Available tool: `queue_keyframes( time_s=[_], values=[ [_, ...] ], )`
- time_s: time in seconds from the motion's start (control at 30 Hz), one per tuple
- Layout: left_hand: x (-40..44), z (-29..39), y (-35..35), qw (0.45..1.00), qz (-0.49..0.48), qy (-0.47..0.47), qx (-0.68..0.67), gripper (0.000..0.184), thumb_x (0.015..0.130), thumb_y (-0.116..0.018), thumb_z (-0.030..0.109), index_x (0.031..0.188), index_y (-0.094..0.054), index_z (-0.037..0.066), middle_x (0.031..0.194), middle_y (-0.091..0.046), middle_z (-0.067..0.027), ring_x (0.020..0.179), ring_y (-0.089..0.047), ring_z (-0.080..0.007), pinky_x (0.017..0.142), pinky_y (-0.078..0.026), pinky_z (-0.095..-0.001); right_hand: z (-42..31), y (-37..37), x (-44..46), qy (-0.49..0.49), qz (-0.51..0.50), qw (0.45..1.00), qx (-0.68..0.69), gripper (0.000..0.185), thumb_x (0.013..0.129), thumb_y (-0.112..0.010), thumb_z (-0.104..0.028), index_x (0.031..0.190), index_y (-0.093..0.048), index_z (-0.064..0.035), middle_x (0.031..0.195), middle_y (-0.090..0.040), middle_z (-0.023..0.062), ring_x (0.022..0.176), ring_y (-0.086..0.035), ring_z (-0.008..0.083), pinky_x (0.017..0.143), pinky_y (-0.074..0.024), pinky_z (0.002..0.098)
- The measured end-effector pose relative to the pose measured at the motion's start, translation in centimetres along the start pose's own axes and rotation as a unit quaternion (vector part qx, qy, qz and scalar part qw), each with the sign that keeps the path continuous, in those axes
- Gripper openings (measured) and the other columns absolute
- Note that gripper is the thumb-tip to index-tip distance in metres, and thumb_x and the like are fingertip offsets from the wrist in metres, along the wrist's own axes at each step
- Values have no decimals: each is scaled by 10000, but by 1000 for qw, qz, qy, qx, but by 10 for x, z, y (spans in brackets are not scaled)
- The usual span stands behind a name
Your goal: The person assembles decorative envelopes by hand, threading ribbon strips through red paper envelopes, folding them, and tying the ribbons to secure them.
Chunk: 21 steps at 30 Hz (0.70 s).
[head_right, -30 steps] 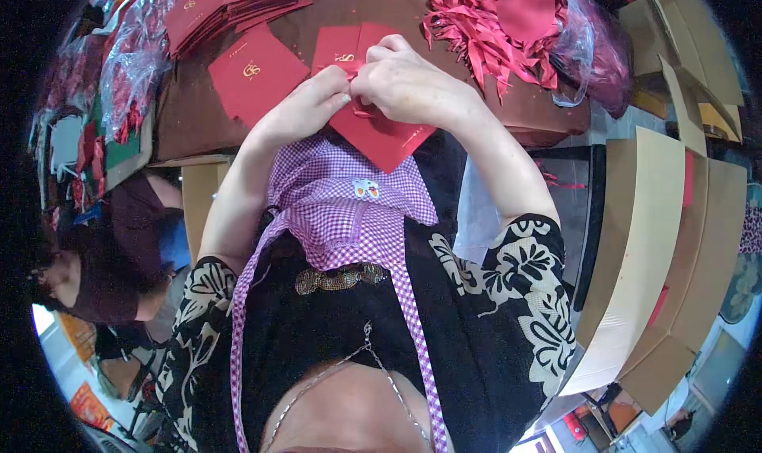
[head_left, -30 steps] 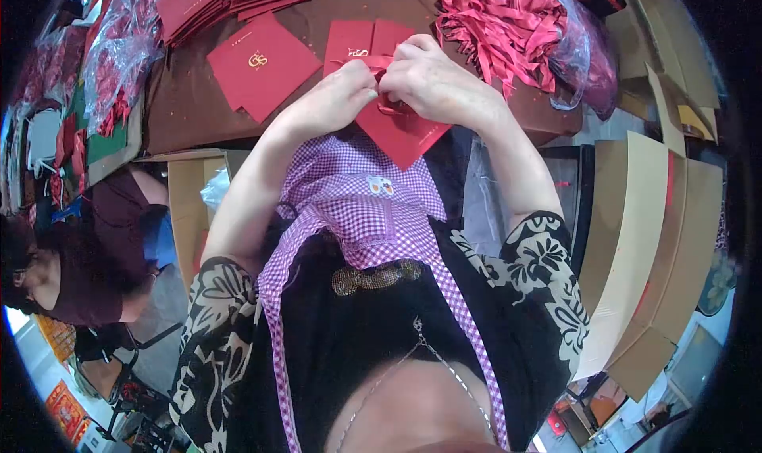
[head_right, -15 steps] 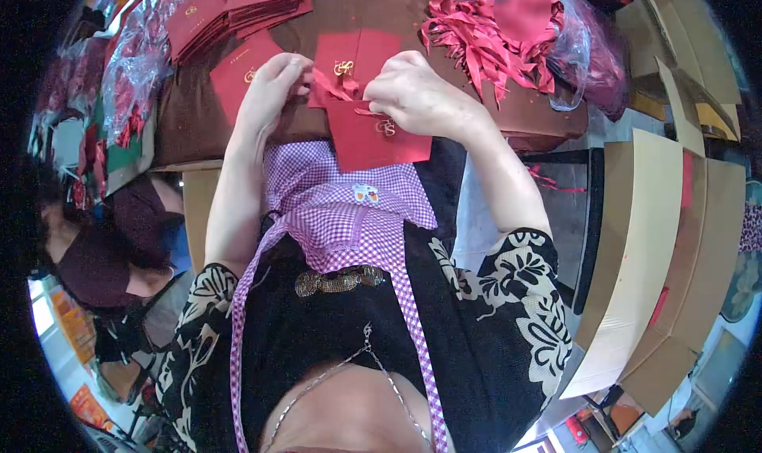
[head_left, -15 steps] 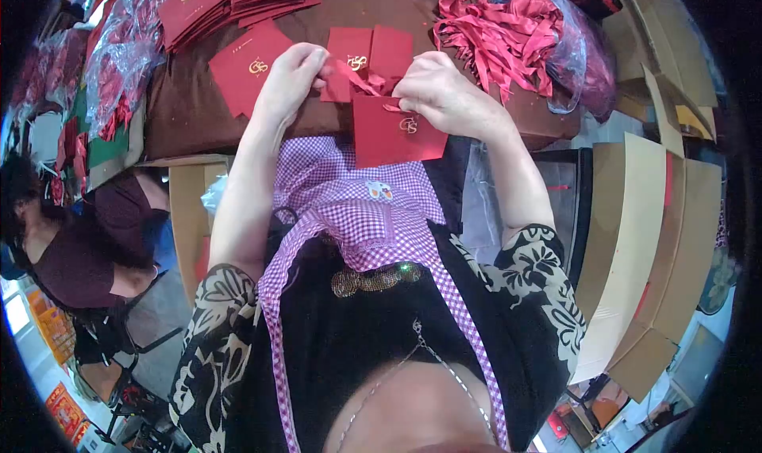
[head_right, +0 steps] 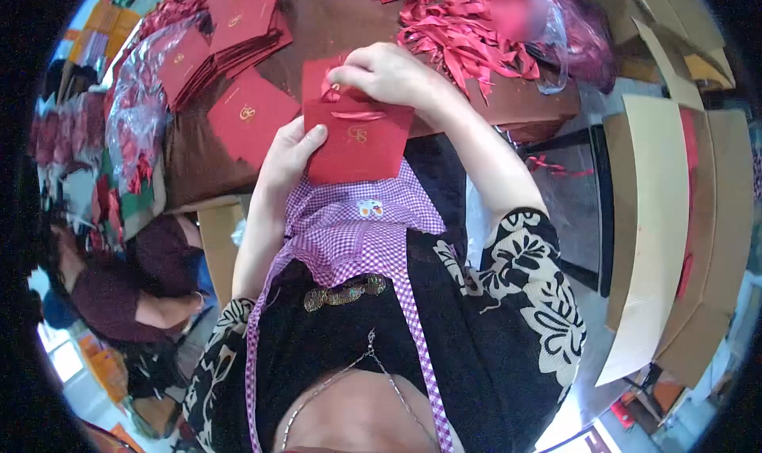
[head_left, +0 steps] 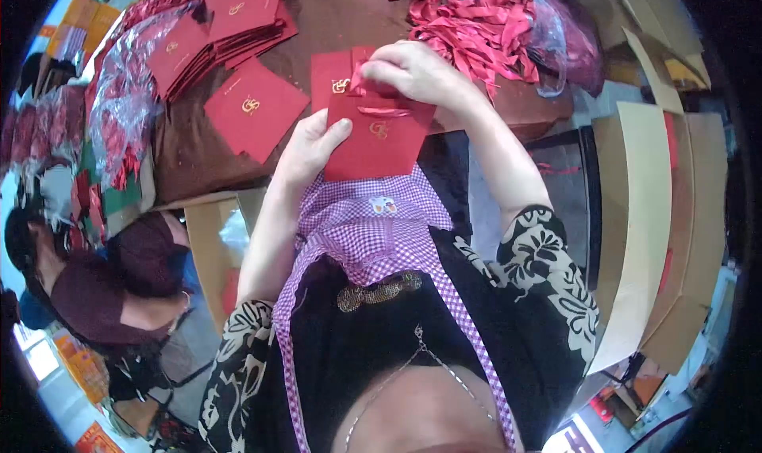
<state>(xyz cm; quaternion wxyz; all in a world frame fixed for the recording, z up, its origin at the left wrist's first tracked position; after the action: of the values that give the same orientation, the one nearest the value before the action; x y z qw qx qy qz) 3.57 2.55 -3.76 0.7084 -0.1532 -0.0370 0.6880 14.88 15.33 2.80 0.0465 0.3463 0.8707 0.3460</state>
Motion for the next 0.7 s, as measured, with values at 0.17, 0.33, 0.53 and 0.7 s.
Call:
queue_keyframes(
  time_s=[0.17, 0.33, 0.53, 0.7],
  values=[
    [-1, -8, -3, 998, 11, 12, 59, 283, 950, -535, 155, 1175, -567, -12, 1058, -640, -46, 938, -583, -99, 841, -474, -273, -9, -20, 7, 10, -63, 992, 110, 299, 845, -617, -303, 900, -693, -19, 764, -667, 103, 707, -622, 171, 667, -479, 296],
    [-3, -15, -3, 999, 16, 33, 26, 284, 953, -530, 152, 1182, -563, -12, 1062, -640, -47, 932, -584, -103, 835, -475, -270, -6, -30, 10, -18, -130, 986, 101, 259, 830, -666, -250, 723, -636, -16, 609, -555, -16, 612, -489, 44, 566, -403, 250],
    [-3, -12, 0, 999, 27, 8, -46, 270, 942, -541, 117, 1184, -571, 3, 1071, -643, -57, 938, -597, -119, 841, -481, -281, 18, -11, 14, -70, 12, 990, 125, 254, 809, -687, -204, 662, -610, -12, 560, -505, -40, 559, -437, 26, 515, -363, 250],
    [1, -13, 2, 997, 31, 34, -65, 264, 931, -554, 99, 1177, -577, 5, 1080, -645, -68, 938, -609, -134, 840, -491, -287, 34, -11, 13, -70, 59, 984, 155, 227, 758, -704, -232, 712, -678, -11, 599, -628, 71, 547, -555, 92, 538, -437, 290]
  ],
)
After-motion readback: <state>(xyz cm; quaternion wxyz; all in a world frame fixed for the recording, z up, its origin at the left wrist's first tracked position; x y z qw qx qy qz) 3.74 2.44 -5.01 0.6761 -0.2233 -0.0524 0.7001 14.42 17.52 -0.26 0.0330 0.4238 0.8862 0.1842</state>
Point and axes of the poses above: each hand's wrist, its own x-axis towards the middle knuckle, its own y-axis out of the back of the hand, z = x × y, the point moved 7 cm from there along x, towards the middle knuckle
